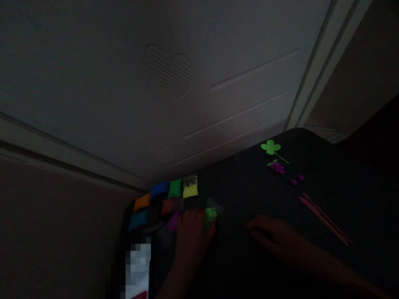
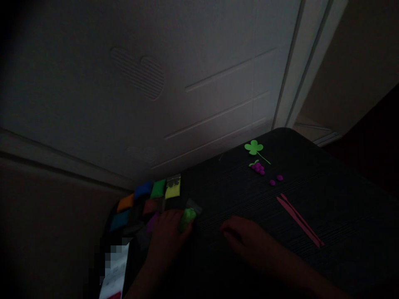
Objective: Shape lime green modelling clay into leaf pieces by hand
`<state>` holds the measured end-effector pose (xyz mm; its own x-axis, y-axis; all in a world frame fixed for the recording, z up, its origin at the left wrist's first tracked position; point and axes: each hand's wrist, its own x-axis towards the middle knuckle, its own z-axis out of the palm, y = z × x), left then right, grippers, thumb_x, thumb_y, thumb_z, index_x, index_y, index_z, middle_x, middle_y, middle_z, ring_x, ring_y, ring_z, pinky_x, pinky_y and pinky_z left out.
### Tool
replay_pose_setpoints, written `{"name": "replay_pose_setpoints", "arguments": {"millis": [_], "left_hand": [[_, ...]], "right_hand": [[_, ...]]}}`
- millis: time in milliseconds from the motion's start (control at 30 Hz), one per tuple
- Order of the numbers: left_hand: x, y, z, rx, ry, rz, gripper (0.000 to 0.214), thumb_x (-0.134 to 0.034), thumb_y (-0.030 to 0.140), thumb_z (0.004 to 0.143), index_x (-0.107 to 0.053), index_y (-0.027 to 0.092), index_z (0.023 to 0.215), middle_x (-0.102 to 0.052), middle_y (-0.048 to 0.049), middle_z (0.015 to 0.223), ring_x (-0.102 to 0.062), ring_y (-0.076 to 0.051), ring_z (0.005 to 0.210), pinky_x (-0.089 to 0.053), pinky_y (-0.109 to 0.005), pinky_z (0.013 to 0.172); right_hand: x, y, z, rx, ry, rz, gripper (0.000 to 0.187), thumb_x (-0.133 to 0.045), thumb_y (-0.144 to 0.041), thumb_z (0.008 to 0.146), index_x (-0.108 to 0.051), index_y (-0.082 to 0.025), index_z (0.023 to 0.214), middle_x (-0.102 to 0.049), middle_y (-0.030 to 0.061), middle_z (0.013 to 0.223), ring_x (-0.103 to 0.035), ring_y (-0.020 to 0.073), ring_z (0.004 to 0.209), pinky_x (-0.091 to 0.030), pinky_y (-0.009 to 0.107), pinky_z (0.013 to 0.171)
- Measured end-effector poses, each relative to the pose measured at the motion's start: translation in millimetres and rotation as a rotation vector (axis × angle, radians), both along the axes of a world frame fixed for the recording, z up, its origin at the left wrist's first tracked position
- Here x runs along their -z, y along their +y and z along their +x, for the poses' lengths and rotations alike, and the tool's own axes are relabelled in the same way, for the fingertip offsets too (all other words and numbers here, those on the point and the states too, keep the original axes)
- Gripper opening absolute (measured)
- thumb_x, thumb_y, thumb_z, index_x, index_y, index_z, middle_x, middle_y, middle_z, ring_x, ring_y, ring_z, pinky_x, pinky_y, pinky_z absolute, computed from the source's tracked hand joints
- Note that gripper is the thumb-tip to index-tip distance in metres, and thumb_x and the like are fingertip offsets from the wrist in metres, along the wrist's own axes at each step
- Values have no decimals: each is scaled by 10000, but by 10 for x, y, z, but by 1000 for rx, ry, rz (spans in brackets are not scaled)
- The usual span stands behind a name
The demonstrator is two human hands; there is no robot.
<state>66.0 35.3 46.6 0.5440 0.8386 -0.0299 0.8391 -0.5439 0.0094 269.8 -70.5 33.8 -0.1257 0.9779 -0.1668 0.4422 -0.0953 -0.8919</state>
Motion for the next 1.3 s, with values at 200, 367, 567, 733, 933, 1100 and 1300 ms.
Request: {"name": "replay_pose_setpoints", "arguments": {"millis": [200, 367, 567, 733, 933, 1100, 1300], "left_hand": [[69, -189, -3, 40, -135, -48, 317, -418, 351, 761, -476, 209, 1039, -522, -44, 1010, -421, -208, 947, -310, -374, 825], [116, -300, 7, 50, -265, -81, 296, -453, 347, 746, -492, 218, 1010, -532, -32, 984, -431, -188, 929, -323, -358, 823], [-8, -470, 10, 102, -405, -30, 279, -456, 352, 749, -511, 211, 983, -536, -35, 987, -434, -176, 946, -317, -348, 845], [-32, -588, 9, 102, -458, 69, 288, -467, 333, 747, -498, 215, 1007, -527, -34, 1008, -425, -179, 974, -311, -350, 864], [114, -651, -32, 81, -600, 159, 337, -480, 295, 739, -447, 188, 1057, -463, -52, 1068, -421, -162, 1002, -337, -309, 868], [229, -680, -128, 69, -636, 245, 324, -496, 257, 725, -446, 160, 1030, -479, -64, 1043, -423, -162, 993, -339, -304, 867], [285, -619, -148, 0, -596, 259, 328, -499, 250, 719, -444, 154, 1028, -516, -67, 979, -461, -169, 926, -372, -319, 802]], "right_hand": [[39, -4, -11, -8, -32, -9, 241, -369, -327, 804, -532, -246, 962, -568, 14, 959, -520, 136, 872, -402, 267, 784], [15, -3, -13, 8, -57, 19, 252, -370, -334, 800, -544, -226, 948, -573, 29, 958, -525, 151, 879, -403, 289, 793], [-27, -19, -95, 119, 4, 105, 277, -381, -352, 791, -517, -216, 991, -559, 39, 995, -519, 161, 902, -407, 311, 798], [-38, -15, -212, 132, 46, 243, 257, -395, -333, 784, -515, -211, 975, -560, 25, 975, -520, 147, 882, -405, 301, 787], [55, 85, -366, 148, 49, 390, 258, -456, -363, 740, -519, -197, 927, -574, 20, 883, -530, 144, 796, -409, 293, 727], [121, 135, -574, 213, 30, 480, 222, -456, -335, 726, -517, -180, 872, -571, 24, 823, -526, 136, 733, -407, 280, 678], [86, 227, -678, 199, -41, 513, 193, -446, -346, 725, -502, -187, 819, -553, 0, 743, -512, 122, 667, -395, 260, 627]]}}
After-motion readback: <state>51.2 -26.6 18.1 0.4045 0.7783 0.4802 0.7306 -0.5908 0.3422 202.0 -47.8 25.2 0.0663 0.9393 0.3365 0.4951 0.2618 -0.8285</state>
